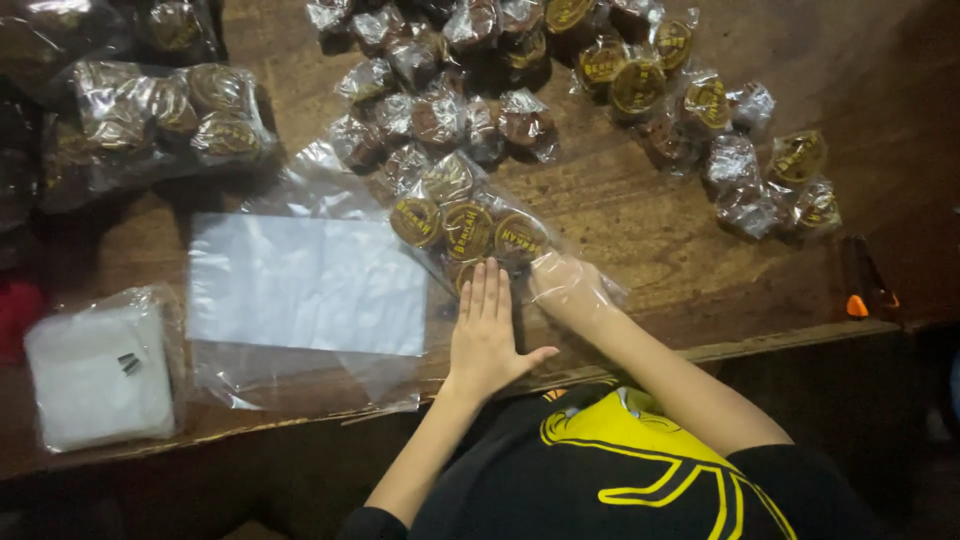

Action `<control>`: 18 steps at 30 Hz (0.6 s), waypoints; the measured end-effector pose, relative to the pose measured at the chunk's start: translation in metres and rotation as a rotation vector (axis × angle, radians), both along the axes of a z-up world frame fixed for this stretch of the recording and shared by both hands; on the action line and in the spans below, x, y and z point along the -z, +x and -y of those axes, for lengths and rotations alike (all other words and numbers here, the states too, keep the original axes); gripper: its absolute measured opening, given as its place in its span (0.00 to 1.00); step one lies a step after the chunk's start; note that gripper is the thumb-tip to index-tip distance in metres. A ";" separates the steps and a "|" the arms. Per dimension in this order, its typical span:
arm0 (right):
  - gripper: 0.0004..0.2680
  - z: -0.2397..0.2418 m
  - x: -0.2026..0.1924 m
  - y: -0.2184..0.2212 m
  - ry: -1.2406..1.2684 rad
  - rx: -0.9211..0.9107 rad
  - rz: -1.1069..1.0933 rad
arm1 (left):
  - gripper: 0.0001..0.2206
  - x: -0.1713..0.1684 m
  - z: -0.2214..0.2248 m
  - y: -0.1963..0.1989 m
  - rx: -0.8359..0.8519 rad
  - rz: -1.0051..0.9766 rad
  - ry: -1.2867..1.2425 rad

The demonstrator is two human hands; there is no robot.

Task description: Packing individually wrapped bread rolls into larger plastic bags and sealing them with a manual tool.

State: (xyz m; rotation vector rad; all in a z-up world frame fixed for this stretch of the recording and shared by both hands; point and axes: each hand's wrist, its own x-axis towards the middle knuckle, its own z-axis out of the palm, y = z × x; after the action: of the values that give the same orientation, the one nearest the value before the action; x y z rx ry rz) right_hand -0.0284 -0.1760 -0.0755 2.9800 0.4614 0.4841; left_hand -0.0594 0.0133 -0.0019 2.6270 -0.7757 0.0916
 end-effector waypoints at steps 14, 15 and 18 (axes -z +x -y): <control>0.37 0.051 -0.168 -0.015 1.115 -0.070 -1.261 | 0.38 0.007 -0.025 -0.008 0.119 -0.187 -0.536; 0.34 0.054 -0.153 -0.015 1.228 -0.046 -1.153 | 0.36 0.007 -0.024 -0.010 0.137 -0.195 -0.580; 0.11 0.037 -0.190 0.018 0.907 -0.120 -0.733 | 0.27 -0.009 -0.022 -0.009 0.106 -0.237 -0.694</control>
State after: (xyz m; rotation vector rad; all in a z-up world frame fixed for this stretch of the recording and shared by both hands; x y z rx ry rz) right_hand -0.0105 -0.2130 0.1149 3.9668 0.5804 -0.6255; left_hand -0.0688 0.0349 0.0074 1.8970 -0.6501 0.0131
